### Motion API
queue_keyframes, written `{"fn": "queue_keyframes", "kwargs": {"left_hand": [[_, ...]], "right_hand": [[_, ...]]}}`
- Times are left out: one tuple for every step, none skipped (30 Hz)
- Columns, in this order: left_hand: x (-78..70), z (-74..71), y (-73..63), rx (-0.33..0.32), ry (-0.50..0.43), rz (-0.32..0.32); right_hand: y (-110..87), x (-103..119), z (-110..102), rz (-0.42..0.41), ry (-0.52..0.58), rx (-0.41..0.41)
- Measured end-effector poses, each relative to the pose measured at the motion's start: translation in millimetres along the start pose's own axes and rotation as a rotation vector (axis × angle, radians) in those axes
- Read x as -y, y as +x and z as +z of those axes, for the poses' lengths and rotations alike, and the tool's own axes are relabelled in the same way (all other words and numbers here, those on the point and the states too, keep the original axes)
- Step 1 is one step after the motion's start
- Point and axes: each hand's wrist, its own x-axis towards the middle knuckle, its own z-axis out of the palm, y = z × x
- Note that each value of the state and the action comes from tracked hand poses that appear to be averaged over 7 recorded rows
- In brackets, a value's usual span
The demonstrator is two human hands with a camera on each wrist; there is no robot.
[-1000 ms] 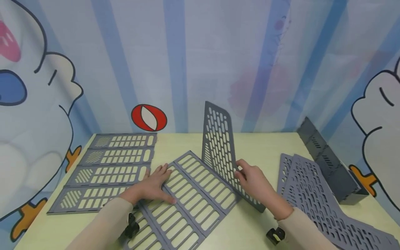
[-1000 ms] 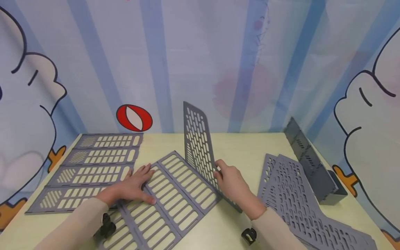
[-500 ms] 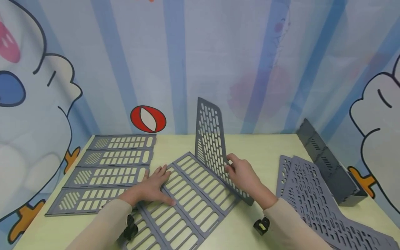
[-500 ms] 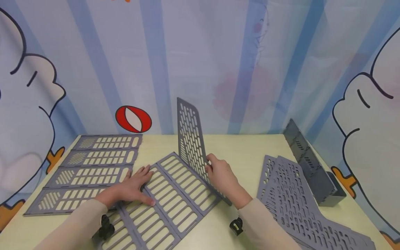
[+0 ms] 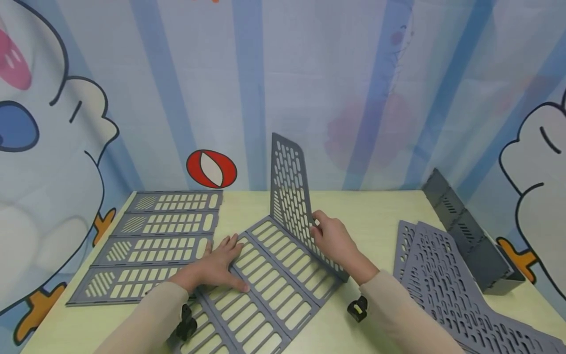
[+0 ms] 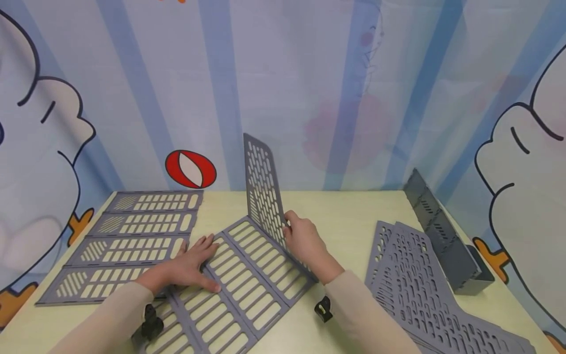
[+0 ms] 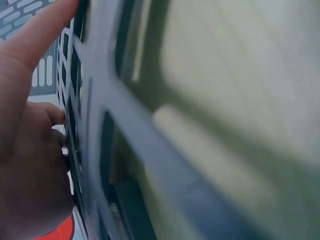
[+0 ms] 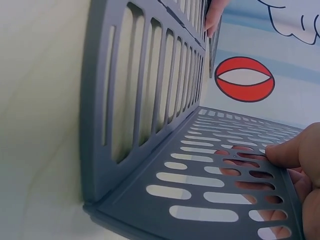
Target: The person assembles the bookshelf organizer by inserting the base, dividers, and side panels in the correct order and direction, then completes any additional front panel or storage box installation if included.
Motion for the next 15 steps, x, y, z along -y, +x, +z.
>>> {"fn": "queue_keyframes", "kwargs": {"left_hand": [[-0.1,0.0,0.3,0.002,0.000,-0.001],[-0.1,0.2,0.7,0.004,-0.001,-0.001],[-0.1,0.3,1.1,0.007,-0.002,-0.002],[0.0,0.5,1.5,0.008,-0.003,-0.003],[0.0,0.7,1.9,0.009,-0.005,-0.003],[0.0,0.8,2.1,0.009,-0.006,-0.005],[0.1,1.0,2.3,0.009,-0.007,-0.006],[0.4,1.2,2.4,0.009,-0.008,-0.007],[0.7,1.5,2.5,0.010,-0.008,-0.009],[1.1,1.7,2.4,0.008,-0.007,-0.010],[1.4,1.8,2.3,0.006,-0.005,-0.011],[1.9,2.1,2.4,0.005,-0.004,-0.011],[2.5,2.3,2.5,0.003,-0.002,-0.011],[2.8,2.3,2.6,0.001,-0.002,-0.010],[3.2,2.4,2.8,-0.001,0.003,-0.010]], "right_hand": [[1.1,0.4,0.3,0.001,0.002,0.003],[2.3,0.4,0.9,-0.005,-0.001,0.002],[3.2,0.5,1.4,-0.013,0.000,-0.001],[4.0,0.9,1.6,-0.020,0.000,-0.005],[4.6,1.2,1.8,-0.024,0.001,-0.007],[5.2,1.4,2.0,-0.029,0.002,-0.009],[5.7,1.8,2.0,-0.032,0.001,-0.011],[6.1,2.0,2.2,-0.035,0.001,-0.011],[6.4,2.6,2.1,-0.035,0.001,-0.009],[6.6,2.8,2.1,-0.034,0.000,-0.005],[7.0,2.9,2.3,-0.033,-0.002,-0.001],[7.3,2.8,2.4,-0.033,-0.006,0.002],[7.5,2.9,2.4,-0.032,-0.010,0.009],[7.9,2.8,2.4,-0.029,-0.015,0.017],[8.2,2.9,2.1,-0.025,-0.018,0.026]]}}
